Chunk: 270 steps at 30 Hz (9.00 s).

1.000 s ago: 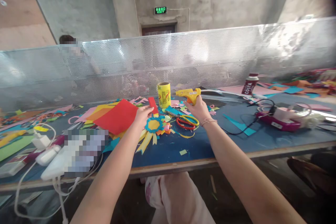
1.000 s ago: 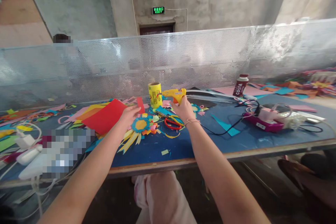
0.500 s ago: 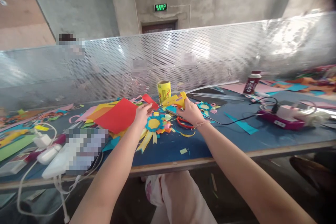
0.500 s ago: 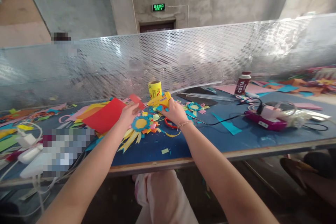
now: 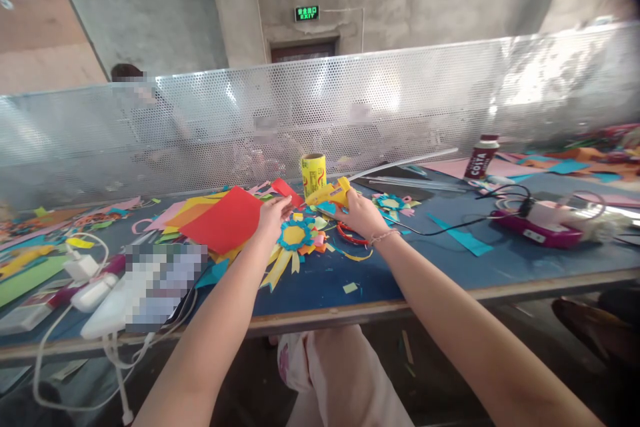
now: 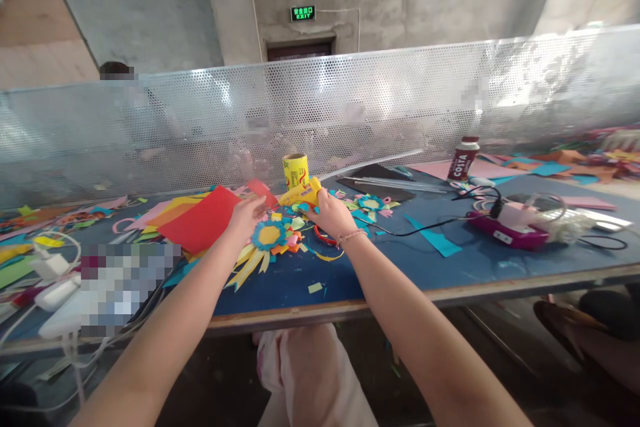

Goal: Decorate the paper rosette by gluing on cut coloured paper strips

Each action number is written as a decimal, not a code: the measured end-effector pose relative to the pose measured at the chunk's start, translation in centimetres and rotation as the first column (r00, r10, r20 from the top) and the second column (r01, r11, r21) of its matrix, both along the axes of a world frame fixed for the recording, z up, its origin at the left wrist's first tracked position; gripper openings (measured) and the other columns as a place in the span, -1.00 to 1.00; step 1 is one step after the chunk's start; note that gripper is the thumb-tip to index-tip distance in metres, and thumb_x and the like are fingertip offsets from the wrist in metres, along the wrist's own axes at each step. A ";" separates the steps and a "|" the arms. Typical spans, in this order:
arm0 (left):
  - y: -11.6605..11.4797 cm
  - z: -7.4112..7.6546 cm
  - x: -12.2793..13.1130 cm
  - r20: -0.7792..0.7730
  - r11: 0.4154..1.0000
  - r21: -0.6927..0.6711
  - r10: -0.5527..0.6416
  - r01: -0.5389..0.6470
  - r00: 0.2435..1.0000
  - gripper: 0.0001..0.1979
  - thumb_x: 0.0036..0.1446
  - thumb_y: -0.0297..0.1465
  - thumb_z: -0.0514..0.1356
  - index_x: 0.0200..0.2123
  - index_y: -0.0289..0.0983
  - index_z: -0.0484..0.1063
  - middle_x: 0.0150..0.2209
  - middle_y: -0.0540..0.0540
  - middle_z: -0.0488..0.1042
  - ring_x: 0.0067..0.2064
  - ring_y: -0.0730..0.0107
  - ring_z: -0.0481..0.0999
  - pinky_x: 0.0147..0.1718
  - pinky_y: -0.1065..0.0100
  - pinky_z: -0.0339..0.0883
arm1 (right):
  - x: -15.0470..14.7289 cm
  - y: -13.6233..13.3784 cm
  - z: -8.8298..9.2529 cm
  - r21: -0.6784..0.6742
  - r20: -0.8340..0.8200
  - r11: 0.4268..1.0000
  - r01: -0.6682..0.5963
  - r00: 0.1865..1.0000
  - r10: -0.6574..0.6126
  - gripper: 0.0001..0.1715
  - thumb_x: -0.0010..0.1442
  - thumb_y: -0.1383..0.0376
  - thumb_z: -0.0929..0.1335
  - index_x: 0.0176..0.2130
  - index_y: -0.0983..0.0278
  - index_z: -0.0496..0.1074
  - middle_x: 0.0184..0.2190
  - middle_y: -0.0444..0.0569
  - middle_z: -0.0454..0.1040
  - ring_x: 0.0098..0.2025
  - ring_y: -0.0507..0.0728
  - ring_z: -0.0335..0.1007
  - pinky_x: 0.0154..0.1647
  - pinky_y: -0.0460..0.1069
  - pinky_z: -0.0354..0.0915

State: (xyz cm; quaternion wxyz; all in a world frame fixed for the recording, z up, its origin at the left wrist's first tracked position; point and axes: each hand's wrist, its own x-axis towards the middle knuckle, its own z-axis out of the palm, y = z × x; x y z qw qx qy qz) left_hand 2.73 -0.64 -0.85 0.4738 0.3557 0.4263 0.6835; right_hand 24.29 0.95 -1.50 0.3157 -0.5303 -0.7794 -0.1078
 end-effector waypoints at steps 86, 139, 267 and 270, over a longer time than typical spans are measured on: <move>0.5 -0.5 -0.4 0.079 0.997 0.069 0.015 -0.020 0.997 -0.76 -0.27 -0.38 0.42 -0.49 -0.29 0.45 -0.47 -0.04 0.51 -0.37 0.44 0.50 -0.32 0.44 0.31 | -0.1 -0.8 0.7 -0.003 0.097 1.000 0.011 0.995 -0.011 -0.82 0.23 0.27 0.24 -0.18 0.33 0.28 -0.27 0.11 0.49 -0.35 0.15 0.42 -0.46 -0.05 0.07; 0.3 -0.3 -0.3 0.057 0.998 0.055 0.005 -0.008 0.998 -0.74 -0.30 -0.39 0.44 -0.53 -0.28 0.42 -0.56 0.00 0.44 -0.42 0.43 0.48 -0.38 0.42 0.31 | -0.1 -1.0 0.9 0.020 0.066 0.998 0.056 0.996 -0.057 -0.76 0.25 0.23 0.22 -0.15 0.33 0.31 -0.26 0.12 0.50 -0.37 0.17 0.41 -0.47 -0.02 0.11; -0.6 -0.6 2.3 -0.291 0.964 0.062 -0.231 0.259 0.928 -0.72 -0.24 -0.25 0.41 -0.49 -0.32 0.51 -0.51 -0.07 0.54 -0.45 0.40 0.49 -0.30 0.33 0.38 | -3.5 -0.2 -0.4 0.011 -0.766 0.792 -0.610 0.504 0.399 -0.61 -0.08 0.01 0.41 -0.46 0.25 0.29 -0.57 -0.17 0.30 -0.54 -0.01 0.14 -0.48 -0.05 0.15; -0.6 -0.7 2.2 -0.272 0.956 0.067 -0.258 0.286 0.927 -0.73 -0.22 -0.27 0.40 -0.47 -0.33 0.52 -0.48 -0.09 0.54 -0.41 0.39 0.50 -0.28 0.32 0.37 | -3.5 -0.2 -0.4 0.016 -0.766 0.791 -0.611 0.501 0.403 -0.62 -0.08 0.02 0.40 -0.46 0.24 0.28 -0.57 -0.17 0.31 -0.54 -0.01 0.14 -0.48 -0.05 0.16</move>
